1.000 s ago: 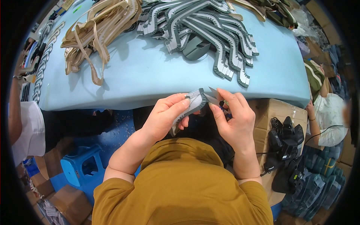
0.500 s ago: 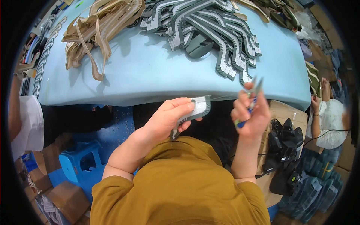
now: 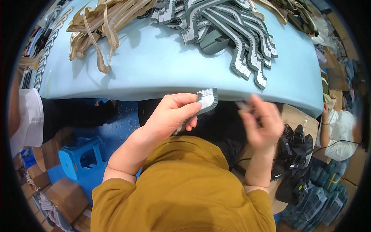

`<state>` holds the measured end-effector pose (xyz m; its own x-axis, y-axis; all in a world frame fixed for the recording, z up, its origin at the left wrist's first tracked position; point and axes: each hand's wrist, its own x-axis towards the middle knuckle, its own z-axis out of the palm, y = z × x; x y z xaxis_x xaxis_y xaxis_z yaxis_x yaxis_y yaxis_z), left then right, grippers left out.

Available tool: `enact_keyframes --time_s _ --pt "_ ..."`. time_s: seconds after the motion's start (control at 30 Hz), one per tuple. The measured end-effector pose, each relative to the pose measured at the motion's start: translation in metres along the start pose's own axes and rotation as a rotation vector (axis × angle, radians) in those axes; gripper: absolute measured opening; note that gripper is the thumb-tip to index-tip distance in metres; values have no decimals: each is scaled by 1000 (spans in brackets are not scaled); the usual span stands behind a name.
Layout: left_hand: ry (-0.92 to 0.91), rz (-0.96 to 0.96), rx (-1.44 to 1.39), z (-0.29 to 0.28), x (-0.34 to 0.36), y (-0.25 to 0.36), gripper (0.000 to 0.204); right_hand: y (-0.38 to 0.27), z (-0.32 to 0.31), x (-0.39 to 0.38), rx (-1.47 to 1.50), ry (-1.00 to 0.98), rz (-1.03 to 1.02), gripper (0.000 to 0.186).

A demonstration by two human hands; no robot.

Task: Trimming excess material and loose threads from leather bag components using clippers.

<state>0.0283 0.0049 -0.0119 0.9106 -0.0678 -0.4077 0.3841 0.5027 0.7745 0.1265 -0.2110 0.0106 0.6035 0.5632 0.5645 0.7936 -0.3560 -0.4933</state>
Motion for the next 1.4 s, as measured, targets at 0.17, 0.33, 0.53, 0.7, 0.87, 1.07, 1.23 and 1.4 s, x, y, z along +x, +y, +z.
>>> enact_keyframes --time_s 0.17,0.33,0.53,0.7,0.87,1.07,1.23,1.4 --pt "26 19 104 6 -1 2 16 -15 18 9 -25 -144 -121 42" --pt "-49 2 137 1 -6 -1 11 -13 13 16 -71 -238 -238 46" --pt "-79 -30 188 7 -5 -1 15 -14 13 13 -57 -245 -274 45" --pt "-80 122 296 12 -4 -3 18 -12 13 10 -53 -221 -265 42" --pt "-79 180 432 14 -4 -5 15 -14 8 8 -109 -249 -274 36" --pt "-65 203 397 21 -4 -8 10 -10 7 2 -144 -161 -297 34" --pt "5 115 312 22 -5 0 9 -8 4 -2 96 -31 34 35" --pt "20 259 352 20 -4 -4 11 -11 2 -5 180 -29 118 33"
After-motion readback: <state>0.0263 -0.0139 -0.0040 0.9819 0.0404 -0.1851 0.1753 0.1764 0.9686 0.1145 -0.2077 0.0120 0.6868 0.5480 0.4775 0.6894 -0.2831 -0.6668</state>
